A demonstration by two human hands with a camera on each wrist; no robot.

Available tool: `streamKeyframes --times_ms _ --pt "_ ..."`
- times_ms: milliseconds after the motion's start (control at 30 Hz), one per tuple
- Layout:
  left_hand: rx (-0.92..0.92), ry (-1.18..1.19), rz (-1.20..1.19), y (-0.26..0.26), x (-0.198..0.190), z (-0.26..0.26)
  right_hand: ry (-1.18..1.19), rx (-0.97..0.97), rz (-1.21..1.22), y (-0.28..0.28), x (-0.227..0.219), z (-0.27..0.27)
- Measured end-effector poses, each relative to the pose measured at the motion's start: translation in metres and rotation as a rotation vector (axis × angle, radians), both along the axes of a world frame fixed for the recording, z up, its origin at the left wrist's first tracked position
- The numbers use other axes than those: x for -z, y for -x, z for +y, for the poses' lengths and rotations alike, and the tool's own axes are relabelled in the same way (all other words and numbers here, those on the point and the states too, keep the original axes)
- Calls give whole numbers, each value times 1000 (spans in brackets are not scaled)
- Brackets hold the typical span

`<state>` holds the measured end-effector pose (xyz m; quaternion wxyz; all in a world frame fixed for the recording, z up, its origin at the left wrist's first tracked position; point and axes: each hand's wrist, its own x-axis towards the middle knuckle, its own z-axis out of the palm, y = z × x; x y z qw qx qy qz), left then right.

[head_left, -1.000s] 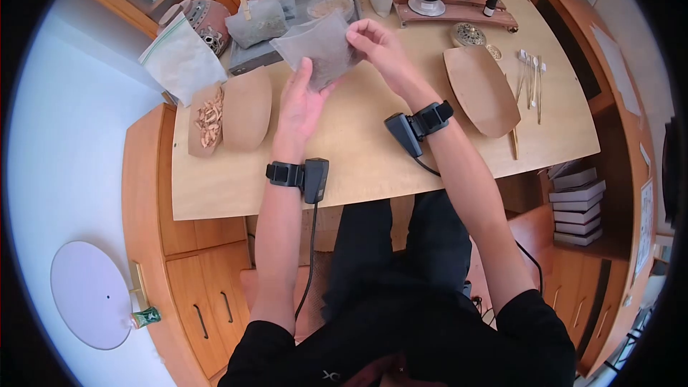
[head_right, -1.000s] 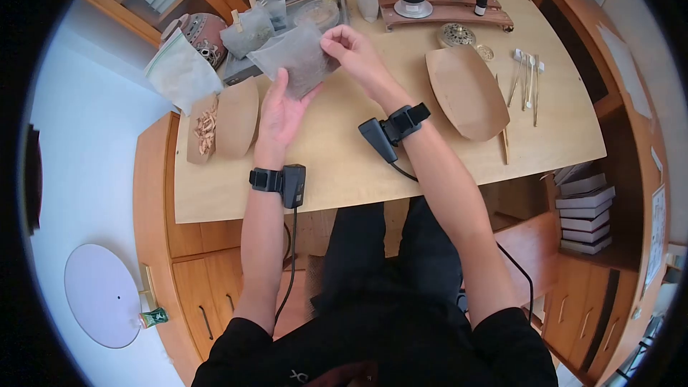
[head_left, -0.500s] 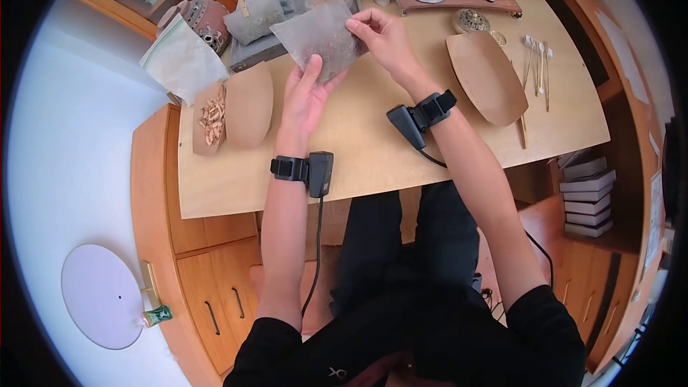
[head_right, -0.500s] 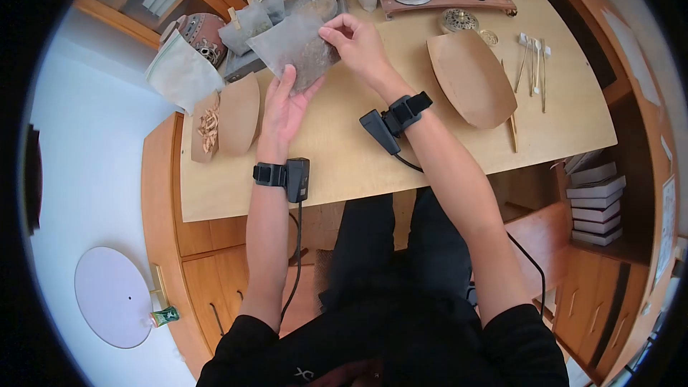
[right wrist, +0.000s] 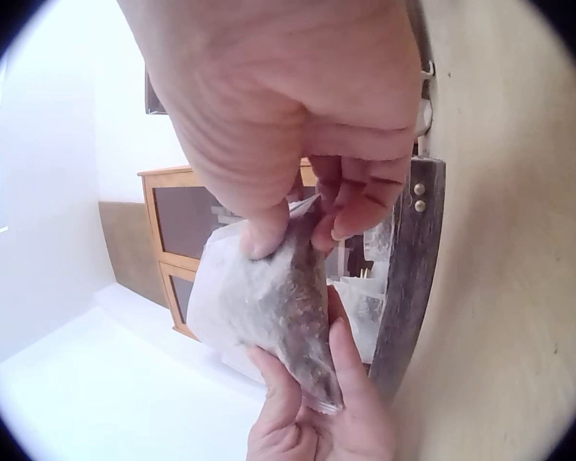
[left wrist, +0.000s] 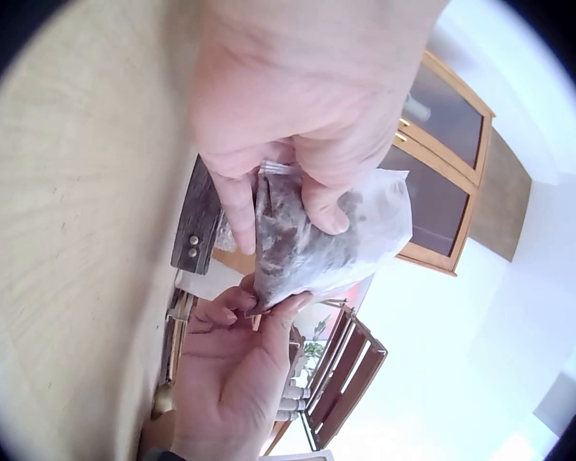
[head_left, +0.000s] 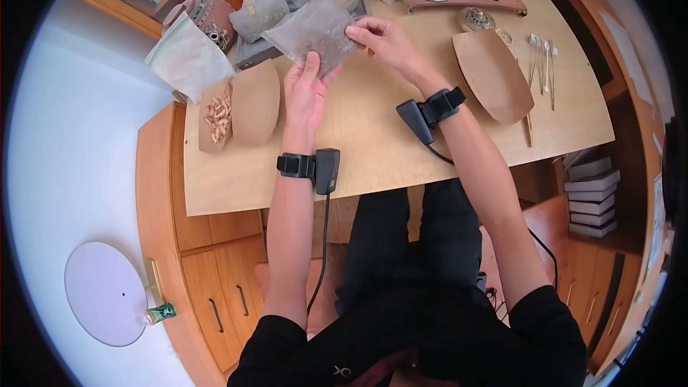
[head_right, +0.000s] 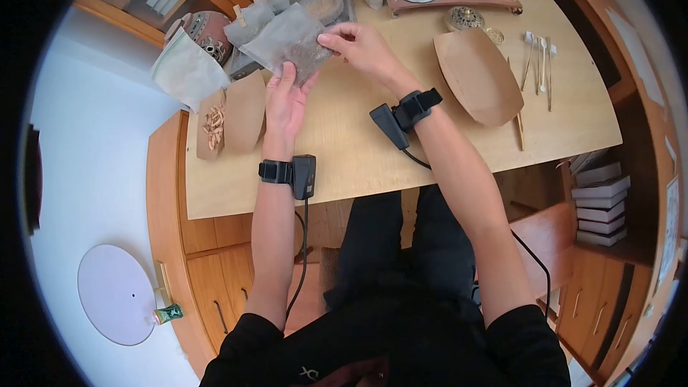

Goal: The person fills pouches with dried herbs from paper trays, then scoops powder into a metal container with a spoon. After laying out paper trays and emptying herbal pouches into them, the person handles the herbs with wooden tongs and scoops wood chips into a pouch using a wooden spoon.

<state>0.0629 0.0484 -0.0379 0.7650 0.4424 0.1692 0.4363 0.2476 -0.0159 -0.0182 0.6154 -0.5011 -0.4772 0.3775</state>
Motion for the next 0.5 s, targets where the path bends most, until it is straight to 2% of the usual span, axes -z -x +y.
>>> streamKeyframes --times_ms 167,267,433,500 --pt "-15 4 -14 -5 -11 -5 16 34 -51 -4 -4 -4" --pt "-15 40 -18 -2 -9 -9 58 -9 14 5 -8 -11" --pt "5 16 96 -3 -8 -8 -142 -37 110 10 -9 -7" --pt "37 22 79 -5 -12 -9 -110 -12 128 5 -10 -6"
